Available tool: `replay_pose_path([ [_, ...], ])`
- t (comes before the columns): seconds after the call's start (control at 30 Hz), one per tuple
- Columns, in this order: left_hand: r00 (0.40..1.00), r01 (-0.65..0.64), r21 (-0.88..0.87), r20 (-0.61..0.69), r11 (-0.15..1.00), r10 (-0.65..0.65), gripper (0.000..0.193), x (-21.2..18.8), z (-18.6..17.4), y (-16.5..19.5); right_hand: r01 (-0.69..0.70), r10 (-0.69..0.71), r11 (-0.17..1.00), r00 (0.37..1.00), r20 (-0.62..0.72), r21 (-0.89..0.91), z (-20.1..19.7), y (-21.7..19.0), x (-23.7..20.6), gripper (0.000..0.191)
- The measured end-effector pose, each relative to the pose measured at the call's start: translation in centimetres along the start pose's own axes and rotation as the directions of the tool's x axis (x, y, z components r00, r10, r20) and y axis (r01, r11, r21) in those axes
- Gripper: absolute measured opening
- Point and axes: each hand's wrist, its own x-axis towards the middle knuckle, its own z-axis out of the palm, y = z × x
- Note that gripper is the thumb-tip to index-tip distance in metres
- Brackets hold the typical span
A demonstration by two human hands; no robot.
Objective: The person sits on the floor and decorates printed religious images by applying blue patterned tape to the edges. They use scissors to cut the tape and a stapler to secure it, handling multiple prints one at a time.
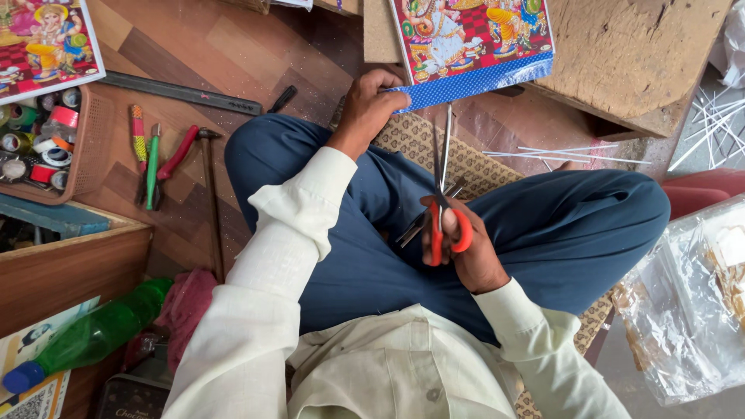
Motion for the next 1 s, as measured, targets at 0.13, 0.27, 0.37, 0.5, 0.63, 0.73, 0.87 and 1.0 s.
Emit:
replay_pose_path([
  [0.13,0.989,0.148,-0.101,0.041,0.984,-0.144,0.029,-1.5,-0.1,1.5,-0.061,0.057,0.994,0.998,-0.041,-0.094,0.2,-0.7,0.9,0.062],
  [0.27,0.98,0.199,-0.064,0.045,0.978,-0.196,0.028,-1.5,0.2,2.2,-0.064,0.056,0.989,0.996,-0.063,-0.131,0.1,-1.8,2.5,0.062],
  [0.37,0.981,0.194,-0.06,0.04,0.979,-0.192,0.028,-1.4,0.2,1.9,-0.072,0.062,0.984,0.996,-0.065,-0.16,-0.1,-2.3,3.5,0.065],
  [0.5,0.999,0.005,0.071,-0.051,0.997,-0.002,0.031,-1.3,0.5,0.9,-0.074,0.068,0.988,0.996,-0.051,-0.137,-0.1,-2.2,4.2,0.064],
  [0.63,0.957,-0.236,0.272,-0.103,0.933,0.272,0.042,-1.2,1.0,0.0,-0.114,0.104,0.989,0.988,-0.115,-0.089,0.3,-2.2,3.5,0.059],
  [0.73,0.938,-0.311,0.279,-0.064,0.909,0.341,0.062,-1.3,1.2,-0.7,-0.123,0.105,0.989,0.973,-0.206,-0.078,0.8,-2.0,1.5,0.053],
  [0.87,0.919,-0.366,0.354,-0.01,0.861,0.394,0.066,-1.2,1.6,-1.4,0.105,-0.166,0.972,0.94,-0.299,-0.209,0.5,-1.7,0.7,0.048],
  [1.0,0.931,-0.338,0.321,-0.023,0.885,0.364,0.065,-1.1,1.8,-1.5,0.394,-0.598,0.706,0.777,-0.196,-0.588,-3.2,-5.0,4.8,0.048],
])
